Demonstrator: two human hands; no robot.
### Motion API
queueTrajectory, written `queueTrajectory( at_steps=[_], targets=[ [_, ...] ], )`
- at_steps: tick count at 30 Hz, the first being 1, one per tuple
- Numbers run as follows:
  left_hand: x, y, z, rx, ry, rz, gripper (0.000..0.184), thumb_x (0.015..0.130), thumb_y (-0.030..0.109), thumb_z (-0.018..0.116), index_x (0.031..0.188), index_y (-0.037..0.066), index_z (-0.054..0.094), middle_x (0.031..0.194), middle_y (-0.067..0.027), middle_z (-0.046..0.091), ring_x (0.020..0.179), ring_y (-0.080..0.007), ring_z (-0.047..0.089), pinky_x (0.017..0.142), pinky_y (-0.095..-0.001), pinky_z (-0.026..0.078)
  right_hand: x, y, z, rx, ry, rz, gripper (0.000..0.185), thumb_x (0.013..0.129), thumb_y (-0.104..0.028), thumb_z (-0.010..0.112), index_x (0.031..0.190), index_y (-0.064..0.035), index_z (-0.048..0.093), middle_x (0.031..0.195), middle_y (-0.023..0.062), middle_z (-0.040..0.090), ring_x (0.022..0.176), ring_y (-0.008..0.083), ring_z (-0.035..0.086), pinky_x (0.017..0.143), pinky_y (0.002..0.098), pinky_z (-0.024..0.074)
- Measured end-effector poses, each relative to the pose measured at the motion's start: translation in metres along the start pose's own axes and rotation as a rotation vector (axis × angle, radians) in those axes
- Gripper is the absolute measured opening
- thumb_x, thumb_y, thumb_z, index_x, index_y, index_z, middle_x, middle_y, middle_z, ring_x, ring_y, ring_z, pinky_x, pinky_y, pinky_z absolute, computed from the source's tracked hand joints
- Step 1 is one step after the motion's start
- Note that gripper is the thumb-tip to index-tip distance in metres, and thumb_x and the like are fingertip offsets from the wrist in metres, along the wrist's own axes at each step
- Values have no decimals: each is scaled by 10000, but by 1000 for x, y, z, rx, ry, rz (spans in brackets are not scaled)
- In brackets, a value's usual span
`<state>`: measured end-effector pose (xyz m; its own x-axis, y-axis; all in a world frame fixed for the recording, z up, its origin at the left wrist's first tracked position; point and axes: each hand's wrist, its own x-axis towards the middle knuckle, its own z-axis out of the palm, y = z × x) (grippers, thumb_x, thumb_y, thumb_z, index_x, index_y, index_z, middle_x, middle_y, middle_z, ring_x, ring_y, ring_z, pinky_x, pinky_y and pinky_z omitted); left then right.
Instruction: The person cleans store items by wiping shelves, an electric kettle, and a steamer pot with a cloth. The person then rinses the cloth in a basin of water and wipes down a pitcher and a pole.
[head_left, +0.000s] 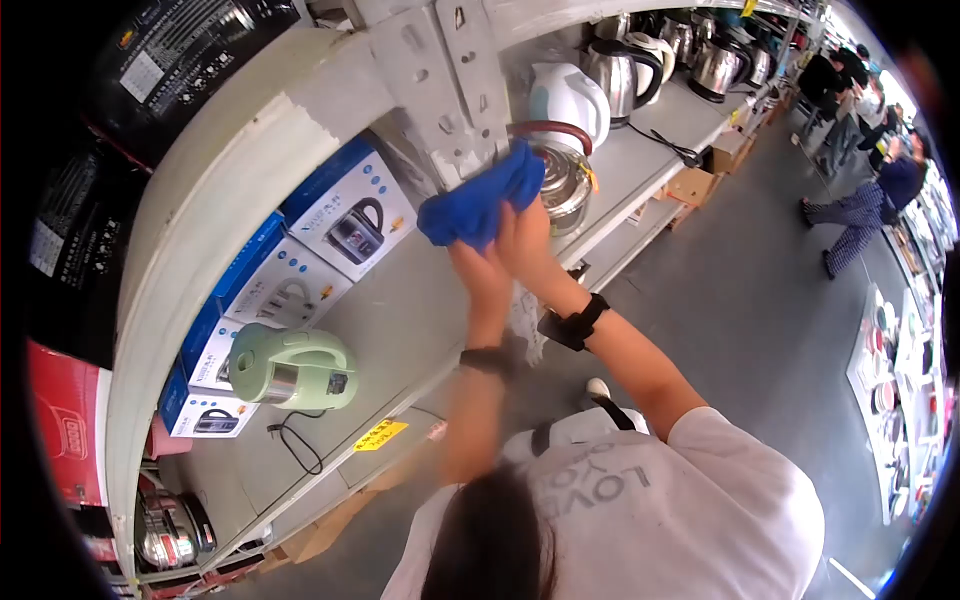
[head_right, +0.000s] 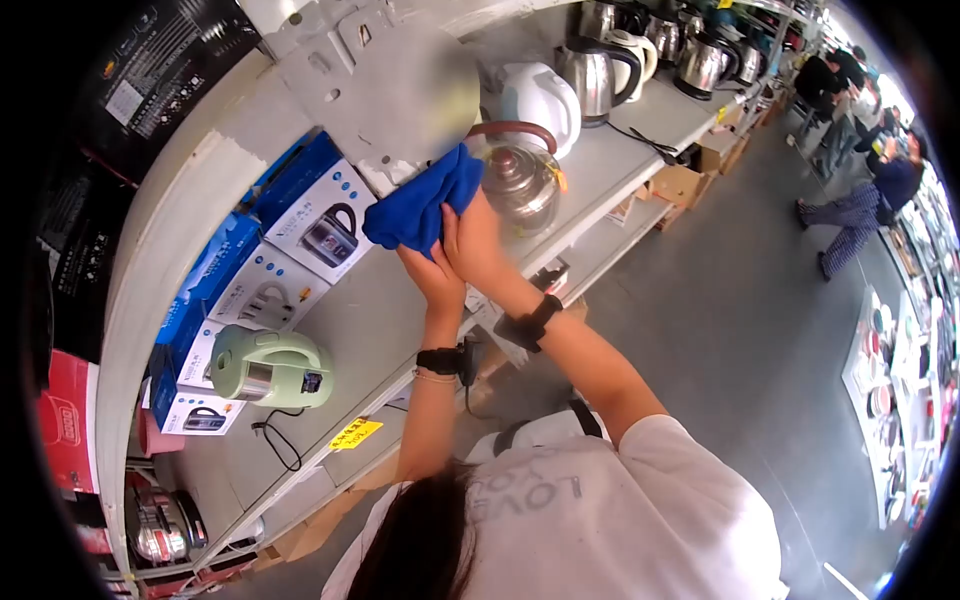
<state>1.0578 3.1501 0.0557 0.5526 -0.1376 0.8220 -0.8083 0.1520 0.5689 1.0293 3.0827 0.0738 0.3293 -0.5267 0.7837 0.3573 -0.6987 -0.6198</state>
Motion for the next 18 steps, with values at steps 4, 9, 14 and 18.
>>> queueTrajectory(
  at_steps=[4, 9, 14, 18],
  targets=[
    [-57, -8, -13, 135, -132, -197, 380, 968, 123, 452, 1274, -94, 389, 1216, -277, 485, 1136, -421, 484, 963, -455, 368, -48, 11, -10, -74, -109, 183, 399, 925, -61, 461, 1315, 12, 415, 1205, 281, 524, 1068, 474, 519, 894, 451, 433],
    [-143, -37, -25, 355, -209, -399, 436, 959, 96, 452, 1331, -97, 329, 1254, -299, 450, 1159, -455, 450, 980, -466, 353, -114, 24, -44, -66, -312, 473, 369, 939, -51, 459, 1297, 33, 434, 1236, 280, 519, 1126, 445, 505, 952, 422, 408],
    [-86, 16, -26, 375, -45, -198, 602, 927, 146, 548, 1381, -104, 242, 1306, -309, 413, 1207, -415, 436, 1028, -452, 323, -72, -4, -46, -116, -165, 105, 411, 925, -42, 496, 1305, 82, 405, 1303, 287, 477, 1233, 442, 441, 1043, 438, 343],
    [-12, 23, -14, 248, 43, -174, 727, 911, 230, 616, 1387, -131, 202, 1345, -305, 392, 1234, -377, 427, 1059, -411, 294, -12, -5, -29, -123, -189, -204, 474, 867, 8, 528, 1311, 92, 385, 1337, 329, 395, 1222, 520, 394, 1062, 465, 314]
  ],
)
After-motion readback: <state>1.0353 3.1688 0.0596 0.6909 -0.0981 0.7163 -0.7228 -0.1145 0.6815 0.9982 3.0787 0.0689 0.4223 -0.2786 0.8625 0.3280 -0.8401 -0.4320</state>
